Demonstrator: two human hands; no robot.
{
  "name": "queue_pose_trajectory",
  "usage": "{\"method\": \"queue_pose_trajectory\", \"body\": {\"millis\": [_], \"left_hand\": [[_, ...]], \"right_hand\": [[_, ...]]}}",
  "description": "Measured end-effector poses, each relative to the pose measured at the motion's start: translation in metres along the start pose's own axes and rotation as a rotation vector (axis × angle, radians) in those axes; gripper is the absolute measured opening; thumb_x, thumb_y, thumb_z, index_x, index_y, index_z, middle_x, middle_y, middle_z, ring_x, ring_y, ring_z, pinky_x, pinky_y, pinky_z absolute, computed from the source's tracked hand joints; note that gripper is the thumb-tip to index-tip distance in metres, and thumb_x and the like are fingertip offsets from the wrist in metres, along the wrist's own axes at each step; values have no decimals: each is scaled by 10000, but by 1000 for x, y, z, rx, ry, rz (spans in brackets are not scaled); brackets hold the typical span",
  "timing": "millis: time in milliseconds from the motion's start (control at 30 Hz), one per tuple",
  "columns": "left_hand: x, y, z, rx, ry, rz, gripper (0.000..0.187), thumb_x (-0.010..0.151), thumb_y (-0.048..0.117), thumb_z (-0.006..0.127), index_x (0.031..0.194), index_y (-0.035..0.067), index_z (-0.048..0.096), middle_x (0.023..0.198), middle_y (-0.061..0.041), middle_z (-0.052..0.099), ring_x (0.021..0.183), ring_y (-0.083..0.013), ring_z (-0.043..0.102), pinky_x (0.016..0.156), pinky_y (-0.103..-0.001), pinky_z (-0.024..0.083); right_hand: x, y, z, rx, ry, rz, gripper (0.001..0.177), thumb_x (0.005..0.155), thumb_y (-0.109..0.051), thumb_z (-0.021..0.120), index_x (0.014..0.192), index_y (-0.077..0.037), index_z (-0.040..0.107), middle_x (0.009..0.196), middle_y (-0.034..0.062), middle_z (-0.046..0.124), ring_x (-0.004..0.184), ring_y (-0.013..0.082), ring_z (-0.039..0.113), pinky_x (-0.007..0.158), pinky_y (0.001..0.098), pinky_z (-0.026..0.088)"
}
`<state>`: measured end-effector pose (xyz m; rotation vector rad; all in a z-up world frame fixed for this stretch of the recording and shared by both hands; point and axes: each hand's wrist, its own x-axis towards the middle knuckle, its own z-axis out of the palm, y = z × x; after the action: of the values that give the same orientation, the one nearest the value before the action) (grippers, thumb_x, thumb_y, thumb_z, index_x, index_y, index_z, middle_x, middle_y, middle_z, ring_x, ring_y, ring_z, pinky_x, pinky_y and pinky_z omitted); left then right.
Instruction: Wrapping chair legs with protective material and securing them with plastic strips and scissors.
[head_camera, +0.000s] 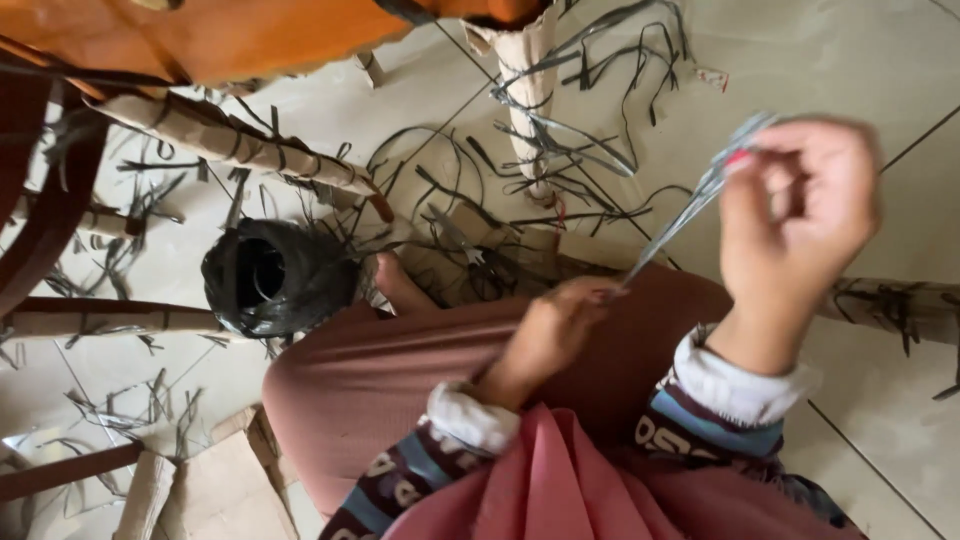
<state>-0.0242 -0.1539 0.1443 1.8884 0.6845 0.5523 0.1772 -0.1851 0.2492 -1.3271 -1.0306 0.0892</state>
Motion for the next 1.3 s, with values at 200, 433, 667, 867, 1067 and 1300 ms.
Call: {"method": "queue_pose_trajectory", "body": {"millis": [200,433,667,867,1067,1300], "left_hand": [[-35,-42,-98,301,186,-164,197,874,-12,603,1016,71,712,968,-92,735,719,-217,679,640,-321,558],[-47,-102,-193,139,555,-206,164,1028,256,678,924,158,758,780,-35,732,779,-188,709,824,-330,544],[-64,-121,-216,-667,713,90,227,1033,152,617,862,3,614,659,-131,600,574,-140,563,620,-251,491],[-68,-96,-237,-488,652,-39,134,994,94,669,894,8,692,613,-107,610,423,-73,449,419,-208,412],[-52,-107,-229,-526,743,6,219,1017,-37,577,1211,-55,677,943,-143,720,779,-114,610,719,-243,529],[-43,-127,-217,-507,711,94,215,1013,-50,602,1215,-65,672,1021,-211,730,806,-150,648,735,-265,600]], "right_hand": [[2,94,8,-306,-89,13,385,844,305,558,1142,69,614,1000,149,619,760,193,545,636,277,473],[-43,161,85,-594,-585,445,118,874,-73,667,924,-136,753,881,173,748,876,459,714,776,545,552],[-79,199,156,-646,-607,489,155,835,-112,703,962,-200,708,937,55,751,926,317,730,817,445,574],[-89,174,181,-491,-617,608,263,928,-39,588,1170,-86,497,1041,203,666,782,305,703,766,447,596],[-133,210,214,-649,-850,912,287,950,-161,538,1212,-46,562,1151,240,673,1084,426,679,927,576,517],[-201,162,256,-838,-1235,145,131,891,-33,615,964,33,701,871,237,721,835,422,750,694,483,625]]}}
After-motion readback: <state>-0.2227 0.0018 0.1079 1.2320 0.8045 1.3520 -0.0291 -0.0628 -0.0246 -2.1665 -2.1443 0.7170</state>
